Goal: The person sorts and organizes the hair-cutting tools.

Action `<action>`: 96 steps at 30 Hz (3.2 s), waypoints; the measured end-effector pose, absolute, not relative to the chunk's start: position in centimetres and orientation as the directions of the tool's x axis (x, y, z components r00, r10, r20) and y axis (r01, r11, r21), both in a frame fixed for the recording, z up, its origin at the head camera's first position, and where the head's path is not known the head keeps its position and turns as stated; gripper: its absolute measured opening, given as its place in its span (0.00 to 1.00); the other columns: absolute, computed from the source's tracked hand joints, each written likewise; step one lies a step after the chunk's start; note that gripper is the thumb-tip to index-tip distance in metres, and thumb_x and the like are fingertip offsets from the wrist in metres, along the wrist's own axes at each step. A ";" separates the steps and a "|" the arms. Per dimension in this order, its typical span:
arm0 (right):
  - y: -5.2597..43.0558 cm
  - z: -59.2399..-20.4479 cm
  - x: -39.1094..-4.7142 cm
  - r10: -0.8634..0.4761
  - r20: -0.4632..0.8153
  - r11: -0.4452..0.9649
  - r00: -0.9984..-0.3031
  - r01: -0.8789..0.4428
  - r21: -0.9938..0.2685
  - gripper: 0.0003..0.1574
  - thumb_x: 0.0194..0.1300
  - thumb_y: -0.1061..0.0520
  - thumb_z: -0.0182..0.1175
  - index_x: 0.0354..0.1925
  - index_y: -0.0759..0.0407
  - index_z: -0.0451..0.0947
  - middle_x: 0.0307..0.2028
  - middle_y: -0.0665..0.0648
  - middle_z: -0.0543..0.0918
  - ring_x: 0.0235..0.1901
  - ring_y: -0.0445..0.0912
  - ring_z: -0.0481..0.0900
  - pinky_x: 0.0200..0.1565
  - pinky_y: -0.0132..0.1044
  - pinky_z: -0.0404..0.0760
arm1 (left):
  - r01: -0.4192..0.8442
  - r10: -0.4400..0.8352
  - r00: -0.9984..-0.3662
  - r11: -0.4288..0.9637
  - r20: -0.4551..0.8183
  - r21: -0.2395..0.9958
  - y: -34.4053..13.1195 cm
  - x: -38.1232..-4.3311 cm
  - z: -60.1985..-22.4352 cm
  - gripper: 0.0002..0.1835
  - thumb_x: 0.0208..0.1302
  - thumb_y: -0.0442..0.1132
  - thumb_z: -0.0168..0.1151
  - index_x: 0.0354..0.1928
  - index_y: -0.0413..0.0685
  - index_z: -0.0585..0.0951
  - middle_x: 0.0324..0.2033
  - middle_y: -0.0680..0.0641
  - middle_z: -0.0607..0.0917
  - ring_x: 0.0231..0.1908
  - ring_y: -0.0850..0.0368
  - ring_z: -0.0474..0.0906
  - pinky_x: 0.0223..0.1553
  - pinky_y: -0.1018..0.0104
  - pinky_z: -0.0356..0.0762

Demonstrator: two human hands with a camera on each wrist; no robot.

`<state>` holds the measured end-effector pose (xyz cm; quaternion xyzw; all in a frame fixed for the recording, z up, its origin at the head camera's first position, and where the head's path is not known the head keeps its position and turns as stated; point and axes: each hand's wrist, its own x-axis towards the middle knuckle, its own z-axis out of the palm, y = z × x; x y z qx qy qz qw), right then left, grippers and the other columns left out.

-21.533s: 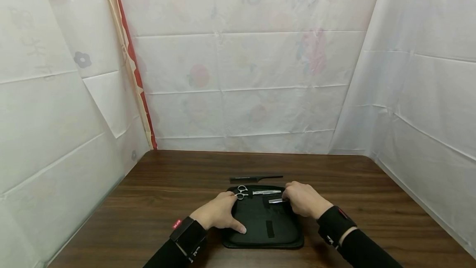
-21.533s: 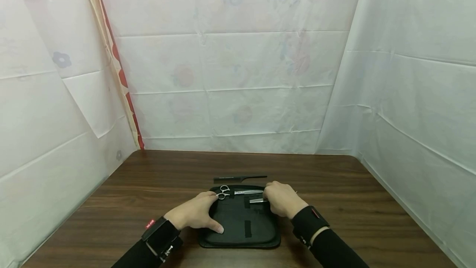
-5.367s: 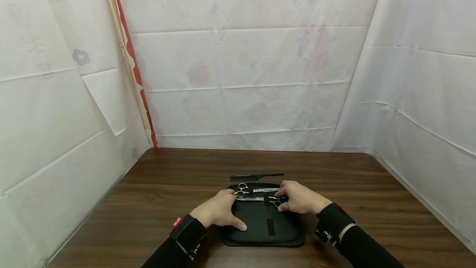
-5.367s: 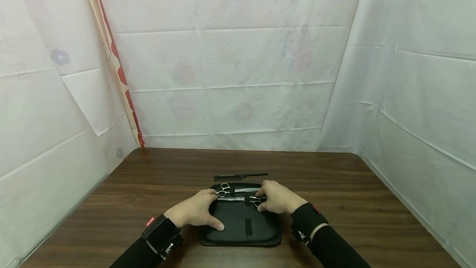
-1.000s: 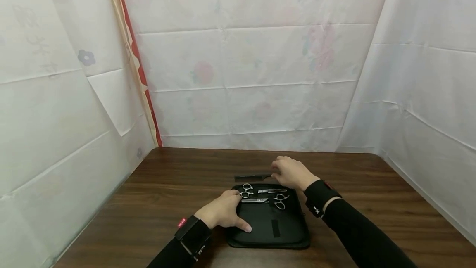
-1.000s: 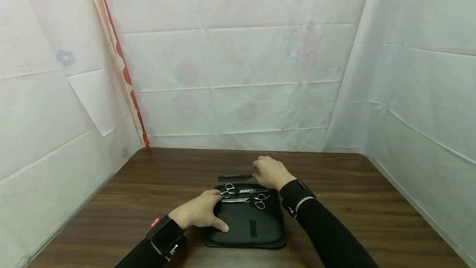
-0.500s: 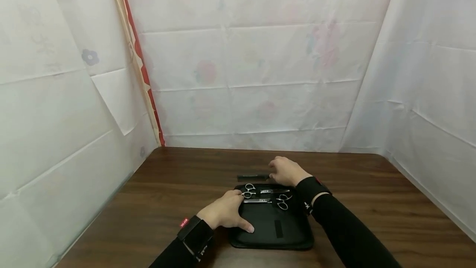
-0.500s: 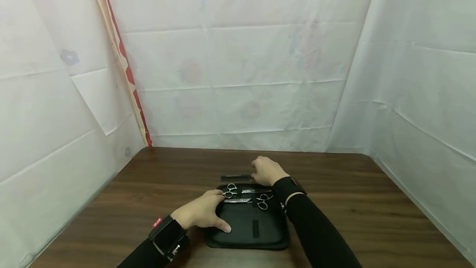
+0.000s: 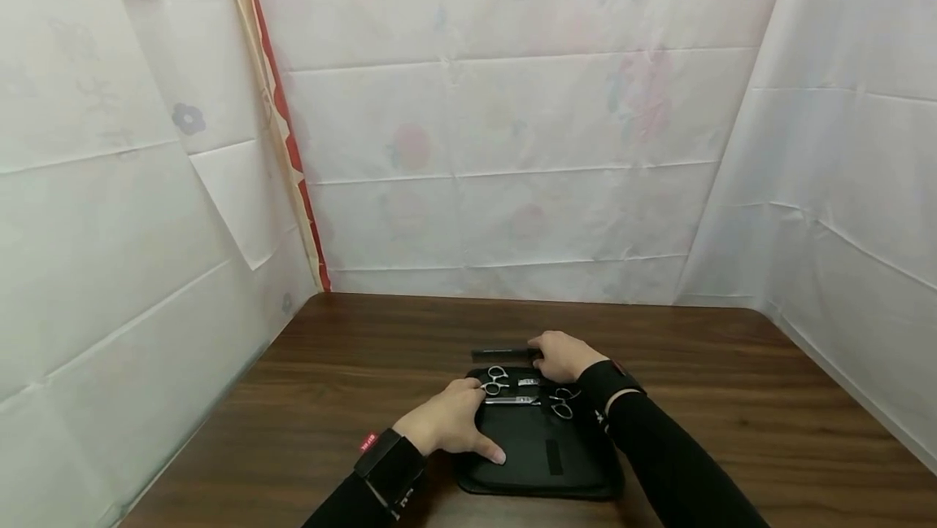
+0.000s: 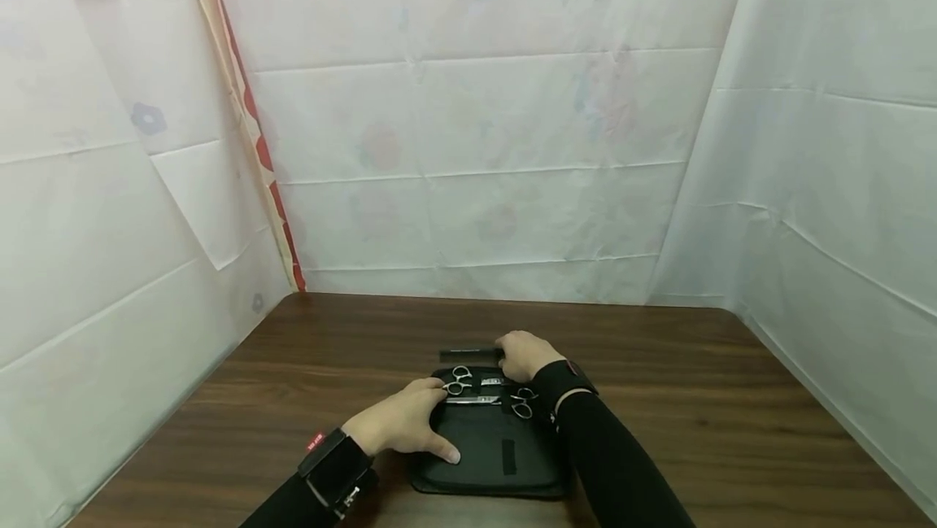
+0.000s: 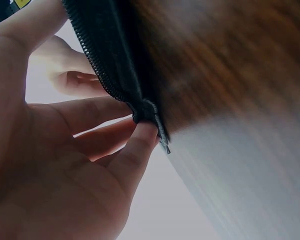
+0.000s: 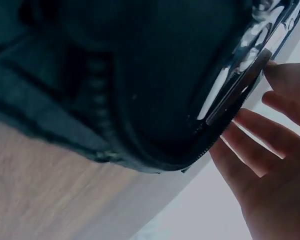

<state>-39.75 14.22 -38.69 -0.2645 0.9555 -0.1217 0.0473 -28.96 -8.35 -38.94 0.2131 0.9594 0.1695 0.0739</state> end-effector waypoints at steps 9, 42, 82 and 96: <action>14.9 -39.3 -40.0 -0.509 0.053 0.846 -0.859 -0.511 -0.151 0.09 0.70 0.66 0.61 0.44 0.57 0.85 0.45 0.59 0.83 0.49 0.55 0.81 0.48 0.53 0.80 | 0.397 0.442 -0.896 0.847 -0.051 0.354 -8.4 -29.1 -39.2 0.53 0.45 0.64 0.81 0.64 0.32 0.76 0.68 0.37 0.72 0.69 0.42 0.65 0.65 0.50 0.70; 16.0 -39.4 -39.8 -0.589 0.134 0.808 -0.797 -0.576 0.123 0.12 0.63 0.71 0.64 0.29 0.56 0.78 0.29 0.57 0.80 0.29 0.53 0.81 0.34 0.48 0.80 | 0.386 0.432 -0.900 0.850 -0.055 0.359 -8.3 -28.8 -39.2 0.52 0.44 0.63 0.81 0.64 0.32 0.77 0.67 0.39 0.72 0.69 0.44 0.65 0.65 0.50 0.70; 18.7 -38.1 -38.8 -0.489 0.100 0.755 -0.866 -0.478 -0.449 0.07 0.59 0.69 0.68 0.37 0.64 0.88 0.33 0.55 0.86 0.35 0.50 0.83 0.41 0.45 0.82 | 0.393 0.441 -0.896 0.842 -0.051 0.371 -8.7 -29.0 -39.4 0.53 0.46 0.62 0.81 0.65 0.30 0.75 0.69 0.36 0.70 0.70 0.40 0.64 0.66 0.47 0.69; 19.2 -39.2 -38.1 -0.444 0.140 0.750 -0.885 -0.452 -0.482 0.05 0.62 0.70 0.64 0.36 0.64 0.84 0.30 0.52 0.82 0.30 0.45 0.78 0.37 0.43 0.79 | 0.404 0.448 -0.893 0.833 -0.034 0.377 -8.6 -28.9 -39.9 0.53 0.46 0.62 0.81 0.65 0.29 0.74 0.69 0.35 0.70 0.70 0.39 0.63 0.66 0.46 0.69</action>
